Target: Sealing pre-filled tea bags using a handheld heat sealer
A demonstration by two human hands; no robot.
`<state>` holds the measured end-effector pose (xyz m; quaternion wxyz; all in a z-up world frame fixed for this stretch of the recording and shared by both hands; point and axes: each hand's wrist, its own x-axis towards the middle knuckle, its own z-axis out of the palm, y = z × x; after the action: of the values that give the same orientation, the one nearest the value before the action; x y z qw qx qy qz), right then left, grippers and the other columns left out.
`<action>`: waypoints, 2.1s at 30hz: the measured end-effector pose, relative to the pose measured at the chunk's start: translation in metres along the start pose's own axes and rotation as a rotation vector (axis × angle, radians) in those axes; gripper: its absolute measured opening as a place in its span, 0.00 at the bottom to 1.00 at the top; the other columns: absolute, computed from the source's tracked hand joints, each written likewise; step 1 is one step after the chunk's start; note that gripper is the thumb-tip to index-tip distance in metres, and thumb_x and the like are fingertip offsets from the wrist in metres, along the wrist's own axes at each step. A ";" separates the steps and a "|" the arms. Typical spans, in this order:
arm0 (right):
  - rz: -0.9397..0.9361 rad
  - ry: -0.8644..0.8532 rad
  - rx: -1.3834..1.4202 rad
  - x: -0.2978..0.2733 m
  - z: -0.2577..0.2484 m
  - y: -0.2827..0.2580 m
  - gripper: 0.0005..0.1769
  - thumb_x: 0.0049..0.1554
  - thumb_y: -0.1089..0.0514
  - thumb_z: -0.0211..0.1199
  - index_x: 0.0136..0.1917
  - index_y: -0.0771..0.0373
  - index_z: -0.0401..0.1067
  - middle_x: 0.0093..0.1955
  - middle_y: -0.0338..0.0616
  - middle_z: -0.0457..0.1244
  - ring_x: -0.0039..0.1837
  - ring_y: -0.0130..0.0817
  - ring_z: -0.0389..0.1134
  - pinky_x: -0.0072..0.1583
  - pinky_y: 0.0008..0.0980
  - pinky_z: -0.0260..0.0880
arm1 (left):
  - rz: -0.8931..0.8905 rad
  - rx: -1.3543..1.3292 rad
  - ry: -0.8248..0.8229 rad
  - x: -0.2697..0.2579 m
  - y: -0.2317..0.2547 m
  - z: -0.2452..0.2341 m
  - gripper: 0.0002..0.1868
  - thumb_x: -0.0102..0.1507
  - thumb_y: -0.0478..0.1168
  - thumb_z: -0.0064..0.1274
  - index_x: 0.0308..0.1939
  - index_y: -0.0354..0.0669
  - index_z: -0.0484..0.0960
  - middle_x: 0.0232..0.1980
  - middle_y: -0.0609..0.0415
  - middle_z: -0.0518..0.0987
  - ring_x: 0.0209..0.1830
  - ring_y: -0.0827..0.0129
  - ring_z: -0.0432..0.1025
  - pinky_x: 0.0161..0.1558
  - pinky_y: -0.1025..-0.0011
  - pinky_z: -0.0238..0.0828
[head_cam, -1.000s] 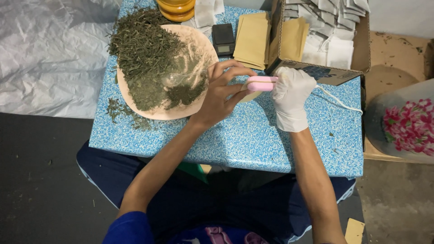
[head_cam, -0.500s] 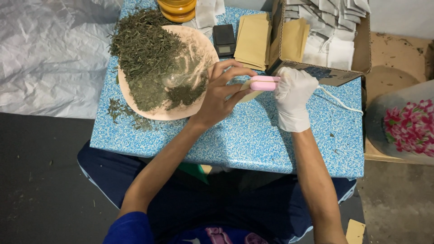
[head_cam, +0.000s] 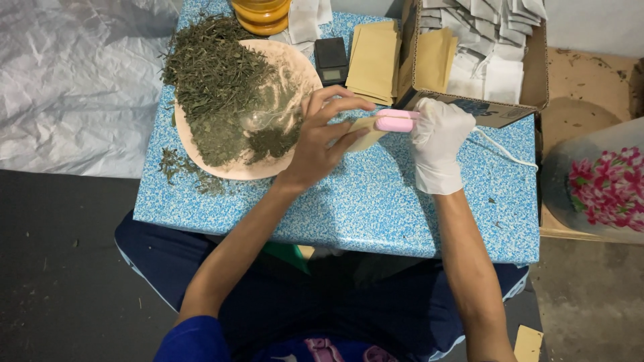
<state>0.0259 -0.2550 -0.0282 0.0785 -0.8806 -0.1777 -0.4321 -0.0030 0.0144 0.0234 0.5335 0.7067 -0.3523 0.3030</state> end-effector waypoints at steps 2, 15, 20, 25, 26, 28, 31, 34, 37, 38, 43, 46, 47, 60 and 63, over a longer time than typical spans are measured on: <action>0.022 -0.029 -0.059 -0.007 0.004 0.008 0.31 0.75 0.40 0.32 0.37 0.48 0.66 0.29 0.36 0.58 0.34 0.45 0.68 0.40 0.39 0.69 | -0.010 0.004 -0.002 -0.002 -0.005 -0.003 0.09 0.71 0.42 0.62 0.37 0.46 0.88 0.61 0.66 0.84 0.68 0.63 0.68 0.65 0.61 0.51; 0.809 0.137 0.614 0.071 -0.064 -0.082 0.16 0.61 0.55 0.59 0.33 0.62 0.70 0.30 0.44 0.61 0.38 0.42 0.64 0.55 0.43 0.68 | -0.094 -0.021 0.199 -0.011 -0.047 -0.030 0.17 0.74 0.45 0.58 0.32 0.40 0.84 0.51 0.50 0.84 0.54 0.57 0.74 0.61 0.61 0.65; 0.857 -0.493 0.653 0.064 -0.072 -0.070 0.21 0.61 0.48 0.56 0.34 0.63 0.74 0.29 0.53 0.65 0.42 0.55 0.70 0.53 0.46 0.67 | -0.256 -0.158 0.242 -0.026 -0.044 -0.021 0.17 0.73 0.44 0.59 0.33 0.37 0.85 0.42 0.49 0.80 0.44 0.63 0.76 0.53 0.62 0.70; 0.053 -0.574 0.173 0.041 -0.044 -0.068 0.25 0.71 0.38 0.42 0.37 0.48 0.66 0.32 0.39 0.65 0.44 0.45 0.74 0.46 0.47 0.70 | -0.316 -0.200 0.233 -0.010 -0.022 -0.028 0.19 0.74 0.43 0.56 0.31 0.37 0.83 0.34 0.50 0.78 0.39 0.63 0.77 0.47 0.66 0.71; 0.066 -0.606 0.216 0.052 -0.057 -0.084 0.29 0.73 0.39 0.41 0.37 0.51 0.68 0.33 0.42 0.66 0.43 0.46 0.73 0.49 0.45 0.73 | -0.327 -0.218 0.233 -0.006 -0.018 -0.029 0.19 0.75 0.44 0.56 0.32 0.37 0.83 0.34 0.51 0.77 0.39 0.67 0.77 0.48 0.67 0.71; 0.080 -0.633 0.258 0.057 -0.066 -0.097 0.32 0.76 0.40 0.40 0.37 0.54 0.70 0.34 0.46 0.67 0.43 0.47 0.73 0.52 0.44 0.76 | -0.334 -0.235 0.231 -0.002 -0.014 -0.030 0.19 0.76 0.44 0.55 0.33 0.38 0.84 0.33 0.52 0.77 0.39 0.70 0.76 0.49 0.67 0.72; -0.118 -0.580 0.121 0.031 -0.050 -0.086 0.37 0.76 0.36 0.37 0.35 0.55 0.70 0.35 0.50 0.67 0.46 0.48 0.75 0.55 0.46 0.75 | -0.338 -0.237 0.238 -0.002 -0.007 -0.030 0.19 0.75 0.43 0.56 0.32 0.37 0.83 0.32 0.52 0.77 0.40 0.70 0.77 0.48 0.68 0.72; -0.248 -0.391 0.059 0.014 -0.033 -0.077 0.35 0.74 0.37 0.46 0.32 0.58 0.68 0.33 0.53 0.62 0.44 0.52 0.69 0.50 0.49 0.68 | -0.363 -0.232 0.261 0.005 0.005 -0.032 0.19 0.76 0.43 0.55 0.32 0.37 0.82 0.31 0.50 0.77 0.38 0.70 0.75 0.46 0.68 0.72; -0.262 -0.354 0.117 0.002 -0.030 -0.083 0.30 0.72 0.39 0.51 0.34 0.58 0.65 0.33 0.50 0.60 0.44 0.52 0.68 0.50 0.50 0.69 | -0.381 -0.266 0.262 0.009 0.010 -0.033 0.20 0.76 0.43 0.54 0.31 0.37 0.81 0.30 0.52 0.77 0.38 0.73 0.75 0.46 0.70 0.73; -0.280 -0.368 0.074 -0.008 -0.021 -0.082 0.27 0.71 0.36 0.52 0.38 0.56 0.66 0.35 0.45 0.59 0.43 0.47 0.66 0.48 0.46 0.68 | -0.418 -0.290 0.257 0.011 0.015 -0.034 0.20 0.76 0.44 0.53 0.31 0.38 0.81 0.29 0.53 0.77 0.36 0.75 0.74 0.43 0.71 0.73; -0.275 -0.337 0.168 -0.008 -0.021 -0.087 0.19 0.67 0.40 0.63 0.56 0.56 0.67 0.42 0.43 0.60 0.48 0.45 0.66 0.52 0.46 0.67 | -0.484 -0.358 0.255 0.017 0.038 -0.039 0.20 0.77 0.45 0.51 0.31 0.43 0.80 0.28 0.60 0.76 0.32 0.79 0.72 0.40 0.75 0.74; -0.119 -0.493 0.275 -0.007 -0.022 -0.079 0.27 0.69 0.29 0.53 0.41 0.48 0.74 0.33 0.28 0.64 0.40 0.35 0.69 0.48 0.37 0.69 | -0.466 -0.374 0.293 0.004 0.013 -0.030 0.20 0.76 0.45 0.51 0.30 0.44 0.80 0.25 0.59 0.75 0.28 0.79 0.71 0.37 0.77 0.73; -0.095 -0.282 0.327 -0.019 -0.014 -0.071 0.17 0.68 0.37 0.58 0.50 0.50 0.73 0.46 0.33 0.65 0.48 0.38 0.69 0.54 0.39 0.69 | -0.480 -0.364 0.280 -0.008 -0.007 -0.023 0.21 0.77 0.46 0.50 0.29 0.45 0.79 0.25 0.60 0.76 0.29 0.80 0.71 0.36 0.77 0.73; 0.444 0.039 0.964 -0.023 -0.039 -0.082 0.10 0.64 0.66 0.69 0.55 0.64 0.69 0.63 0.56 0.67 0.54 0.40 0.72 0.44 0.37 0.81 | -0.496 -0.531 0.256 -0.001 0.000 0.048 0.20 0.76 0.47 0.52 0.30 0.45 0.79 0.24 0.60 0.77 0.26 0.81 0.70 0.33 0.79 0.72; 0.440 0.186 0.816 -0.008 -0.049 -0.077 0.11 0.65 0.66 0.71 0.57 0.60 0.71 0.56 0.45 0.67 0.53 0.33 0.69 0.54 0.35 0.74 | -0.470 -0.478 0.243 0.002 -0.039 0.081 0.16 0.75 0.50 0.54 0.38 0.47 0.84 0.28 0.59 0.81 0.33 0.81 0.72 0.38 0.75 0.75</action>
<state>-0.0443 -0.1998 -0.0054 0.5233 -0.7523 -0.1344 -0.3770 0.0344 -0.0572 -0.0160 0.7768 0.5827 -0.1749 0.1628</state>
